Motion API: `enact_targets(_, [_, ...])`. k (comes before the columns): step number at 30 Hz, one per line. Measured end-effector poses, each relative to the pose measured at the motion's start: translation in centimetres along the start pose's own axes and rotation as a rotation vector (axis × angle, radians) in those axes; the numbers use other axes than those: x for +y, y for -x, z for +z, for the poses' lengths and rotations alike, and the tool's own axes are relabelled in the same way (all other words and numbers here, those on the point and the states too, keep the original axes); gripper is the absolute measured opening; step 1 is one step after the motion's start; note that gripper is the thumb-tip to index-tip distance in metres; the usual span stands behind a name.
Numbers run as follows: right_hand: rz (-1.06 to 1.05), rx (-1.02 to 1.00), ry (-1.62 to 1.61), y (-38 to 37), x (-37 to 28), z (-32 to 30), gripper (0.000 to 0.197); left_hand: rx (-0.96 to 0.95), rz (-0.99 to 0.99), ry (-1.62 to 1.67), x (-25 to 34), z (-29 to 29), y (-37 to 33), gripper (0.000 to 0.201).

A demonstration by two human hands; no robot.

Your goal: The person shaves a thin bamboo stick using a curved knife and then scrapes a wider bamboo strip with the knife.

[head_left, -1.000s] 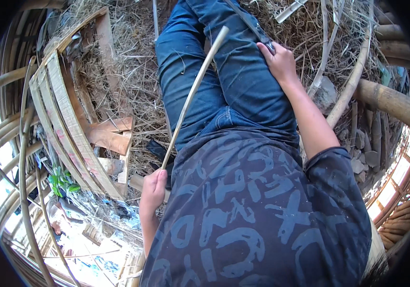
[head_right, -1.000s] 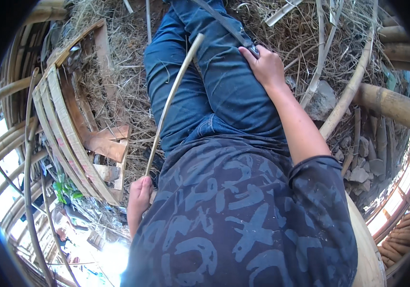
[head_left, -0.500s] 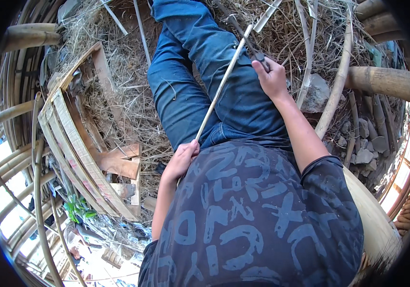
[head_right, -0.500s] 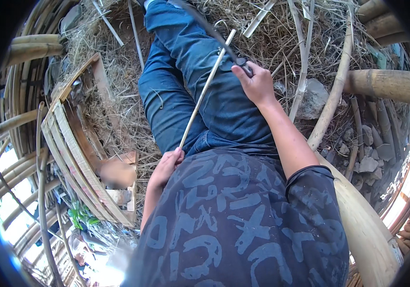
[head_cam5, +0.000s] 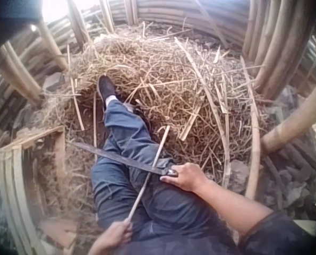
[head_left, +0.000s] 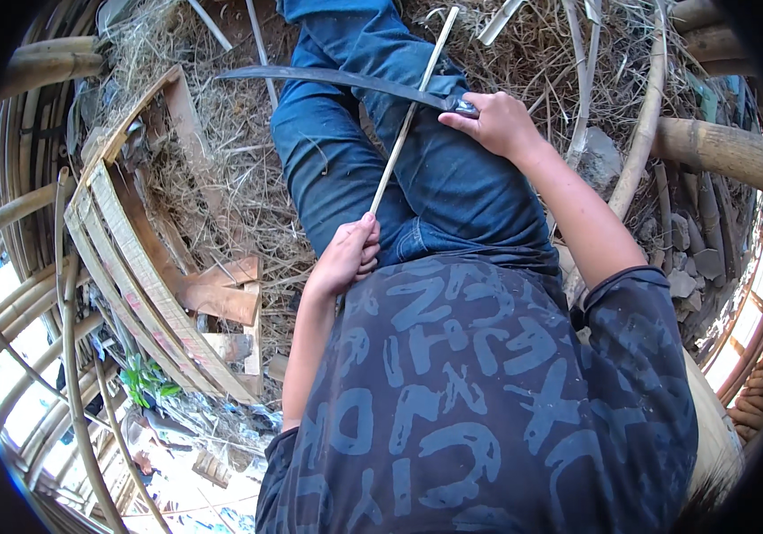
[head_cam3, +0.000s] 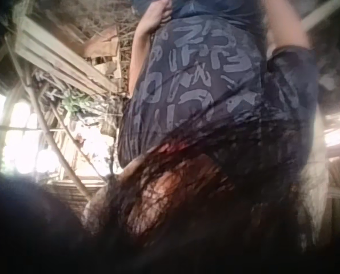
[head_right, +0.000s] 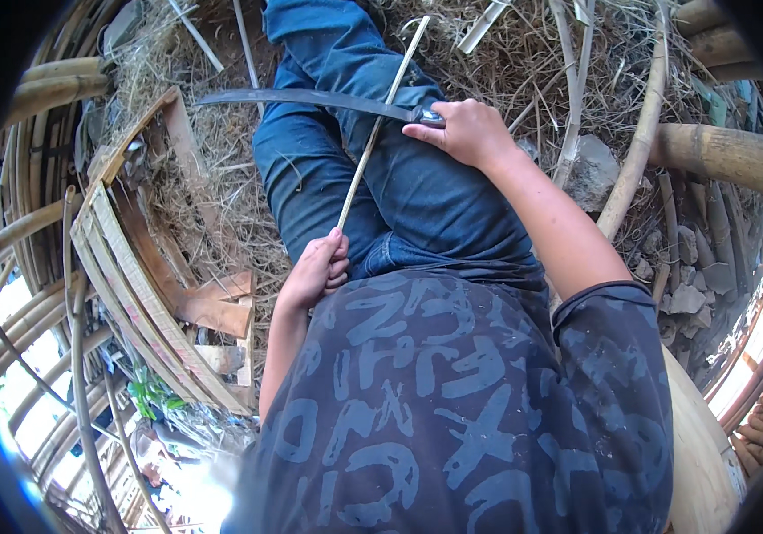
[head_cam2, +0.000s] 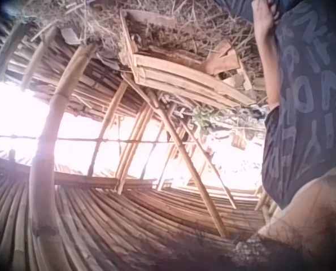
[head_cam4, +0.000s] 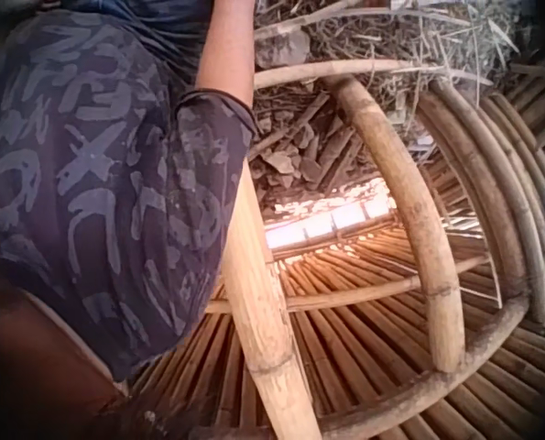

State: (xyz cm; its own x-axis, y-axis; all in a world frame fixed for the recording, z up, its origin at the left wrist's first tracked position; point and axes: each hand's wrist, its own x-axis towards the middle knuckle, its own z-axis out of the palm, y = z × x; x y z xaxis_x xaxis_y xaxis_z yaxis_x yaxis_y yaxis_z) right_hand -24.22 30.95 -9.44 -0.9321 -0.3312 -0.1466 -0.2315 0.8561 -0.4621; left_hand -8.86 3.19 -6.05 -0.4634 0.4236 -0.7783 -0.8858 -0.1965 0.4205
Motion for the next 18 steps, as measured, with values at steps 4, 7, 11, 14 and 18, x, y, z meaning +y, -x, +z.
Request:
enact_targets(4, [-0.023,0.022,0.051,-0.1,0.1,0.2,0.071,-0.014,0.014,0.047,-0.5,0.3,0.5,0.039])
enact_targets(7, [-0.004,-0.028,0.067,-0.2,-0.1,0.4,0.072,0.003,0.048,0.032,-1.0,0.4,1.1,0.041])
enact_targets(11, [-0.028,0.029,0.058,0.0,-0.4,0.4,0.07,0.059,0.102,-0.13,-1.1,1.1,2.3,0.044])
enact_targets(14, [0.043,0.027,0.072,0.0,-0.4,0.4,0.072,0.115,0.061,-0.219,-1.8,0.8,4.0,0.045])
enact_targets(18, [0.039,0.032,0.114,0.1,-0.5,0.4,0.072,0.13,-0.042,-0.143,-3.4,0.6,6.4,0.045])
